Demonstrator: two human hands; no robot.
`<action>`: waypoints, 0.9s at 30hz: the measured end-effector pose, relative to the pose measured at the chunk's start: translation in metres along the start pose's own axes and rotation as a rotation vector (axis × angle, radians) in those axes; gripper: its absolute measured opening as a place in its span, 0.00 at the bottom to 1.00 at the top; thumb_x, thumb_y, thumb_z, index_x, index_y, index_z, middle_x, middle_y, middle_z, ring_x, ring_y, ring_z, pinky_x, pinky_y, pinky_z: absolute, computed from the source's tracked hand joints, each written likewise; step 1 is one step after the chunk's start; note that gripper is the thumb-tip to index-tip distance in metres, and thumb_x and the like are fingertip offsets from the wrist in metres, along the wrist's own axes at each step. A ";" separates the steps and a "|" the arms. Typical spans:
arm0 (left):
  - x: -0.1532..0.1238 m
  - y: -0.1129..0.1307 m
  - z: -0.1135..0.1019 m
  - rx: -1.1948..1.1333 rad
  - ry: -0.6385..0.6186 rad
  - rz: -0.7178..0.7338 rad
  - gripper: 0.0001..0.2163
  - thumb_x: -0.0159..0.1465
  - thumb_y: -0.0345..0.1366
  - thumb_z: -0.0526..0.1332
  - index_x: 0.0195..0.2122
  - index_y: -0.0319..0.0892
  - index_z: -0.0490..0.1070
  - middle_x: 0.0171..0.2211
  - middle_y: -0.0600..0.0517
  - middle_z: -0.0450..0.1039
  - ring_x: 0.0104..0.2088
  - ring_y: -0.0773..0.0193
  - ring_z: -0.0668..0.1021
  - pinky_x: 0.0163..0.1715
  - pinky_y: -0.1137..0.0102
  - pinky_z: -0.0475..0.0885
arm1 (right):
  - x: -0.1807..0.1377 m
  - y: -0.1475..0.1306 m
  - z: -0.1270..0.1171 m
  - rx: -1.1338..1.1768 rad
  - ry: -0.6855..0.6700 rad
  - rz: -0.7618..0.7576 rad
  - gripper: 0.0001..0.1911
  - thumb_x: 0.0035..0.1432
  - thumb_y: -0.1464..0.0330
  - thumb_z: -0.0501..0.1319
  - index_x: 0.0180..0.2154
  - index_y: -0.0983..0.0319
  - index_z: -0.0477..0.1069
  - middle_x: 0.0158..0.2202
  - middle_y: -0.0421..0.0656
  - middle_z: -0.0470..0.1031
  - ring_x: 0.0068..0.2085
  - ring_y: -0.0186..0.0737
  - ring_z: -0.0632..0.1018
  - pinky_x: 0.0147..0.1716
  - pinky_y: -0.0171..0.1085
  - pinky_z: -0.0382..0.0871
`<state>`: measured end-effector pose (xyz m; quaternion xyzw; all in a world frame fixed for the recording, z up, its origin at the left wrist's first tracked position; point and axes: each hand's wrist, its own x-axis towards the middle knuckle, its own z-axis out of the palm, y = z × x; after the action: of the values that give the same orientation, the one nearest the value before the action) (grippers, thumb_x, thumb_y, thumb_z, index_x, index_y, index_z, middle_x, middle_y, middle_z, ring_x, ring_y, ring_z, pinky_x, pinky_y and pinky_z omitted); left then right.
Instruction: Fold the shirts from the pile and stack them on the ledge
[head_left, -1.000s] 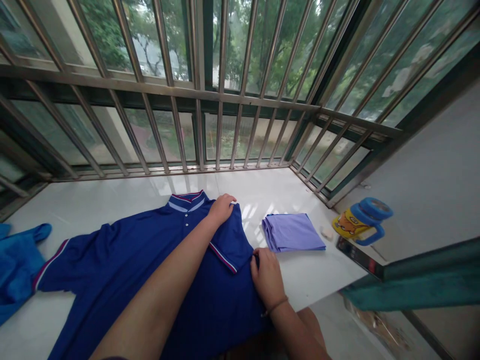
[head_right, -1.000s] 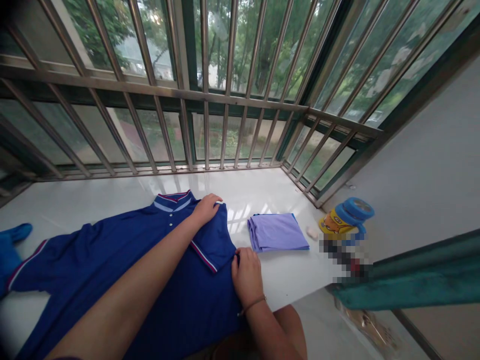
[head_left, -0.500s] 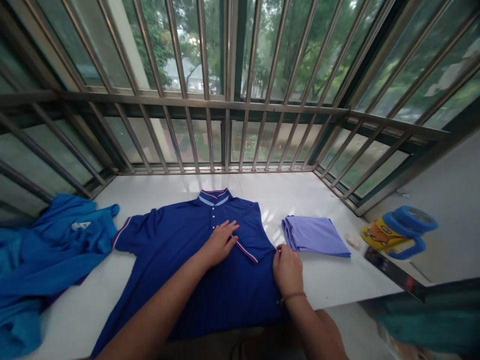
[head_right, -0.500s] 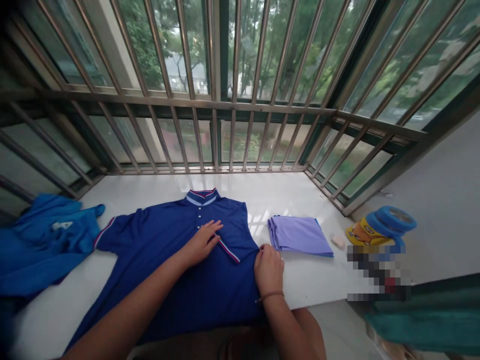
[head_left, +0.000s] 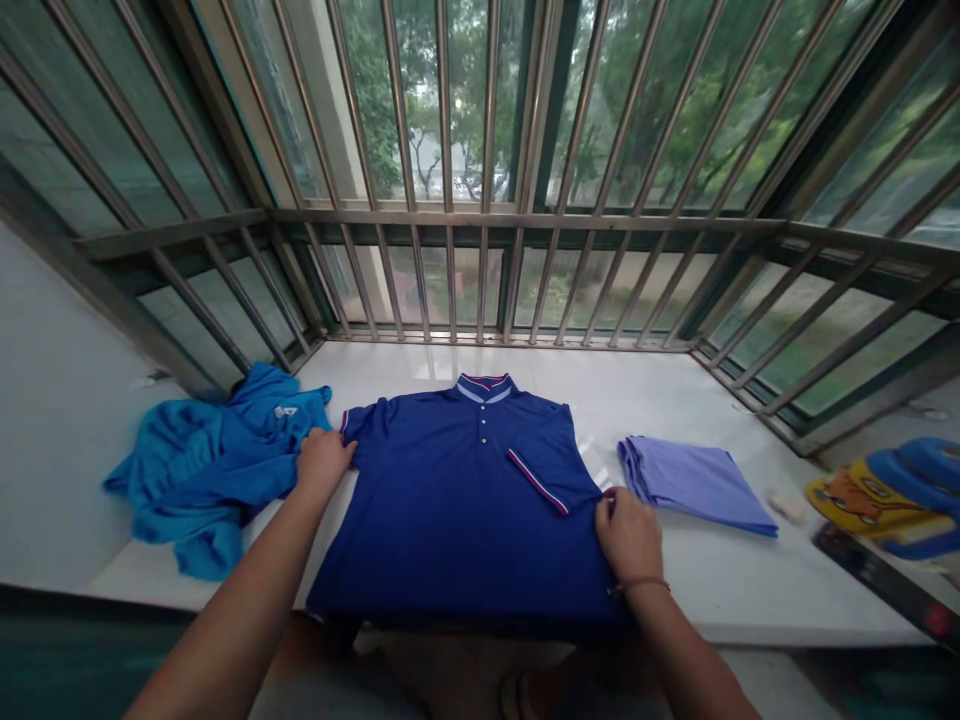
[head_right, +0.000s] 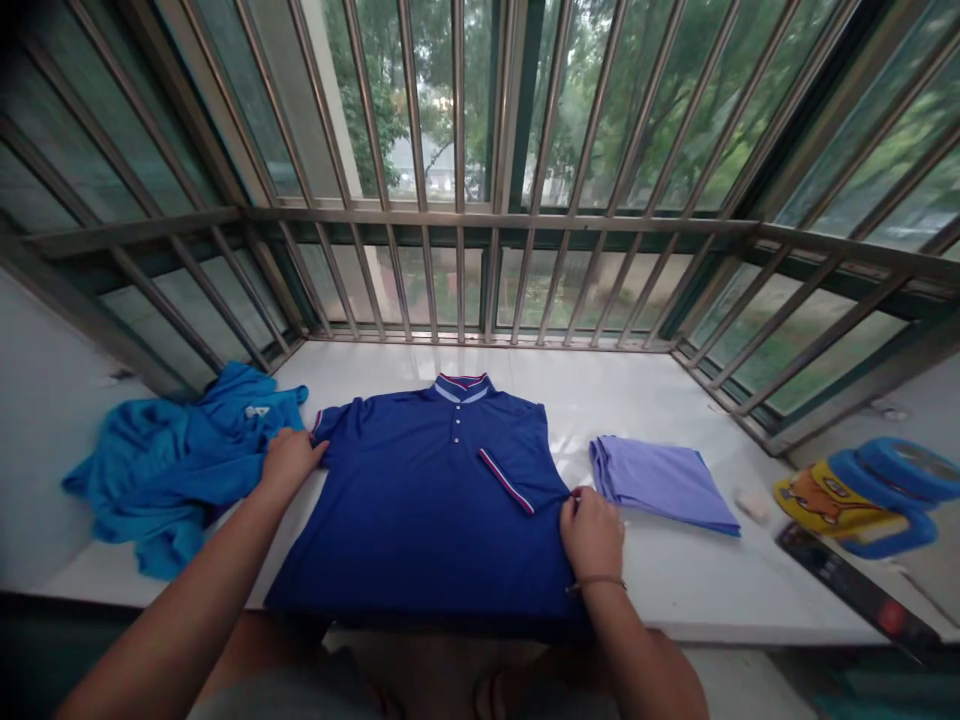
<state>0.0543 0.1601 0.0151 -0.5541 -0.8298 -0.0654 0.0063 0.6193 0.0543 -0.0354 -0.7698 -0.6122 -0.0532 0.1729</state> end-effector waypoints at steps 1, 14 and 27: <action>0.001 0.005 -0.004 -0.029 0.025 0.024 0.20 0.69 0.48 0.57 0.48 0.36 0.77 0.50 0.29 0.78 0.54 0.36 0.79 0.56 0.50 0.75 | 0.000 -0.001 -0.001 0.000 -0.002 0.003 0.10 0.71 0.66 0.57 0.43 0.61 0.76 0.41 0.53 0.83 0.42 0.54 0.80 0.40 0.45 0.66; -0.123 0.015 0.015 -0.364 0.044 0.753 0.23 0.73 0.41 0.63 0.68 0.49 0.70 0.70 0.42 0.71 0.68 0.46 0.74 0.71 0.48 0.68 | 0.007 -0.013 -0.015 -0.001 -0.002 -0.090 0.15 0.72 0.64 0.57 0.50 0.64 0.77 0.45 0.56 0.82 0.47 0.57 0.81 0.48 0.49 0.71; -0.086 0.030 0.010 0.015 -0.006 0.775 0.09 0.75 0.32 0.60 0.53 0.45 0.76 0.51 0.43 0.79 0.52 0.48 0.80 0.50 0.56 0.74 | 0.098 -0.299 0.004 0.234 -0.440 -0.479 0.17 0.75 0.63 0.60 0.58 0.65 0.77 0.55 0.54 0.82 0.57 0.46 0.81 0.59 0.38 0.69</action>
<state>0.1158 0.0937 0.0016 -0.8266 -0.5596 -0.0505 0.0322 0.3550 0.2032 0.0493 -0.5721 -0.8002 0.1452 0.1064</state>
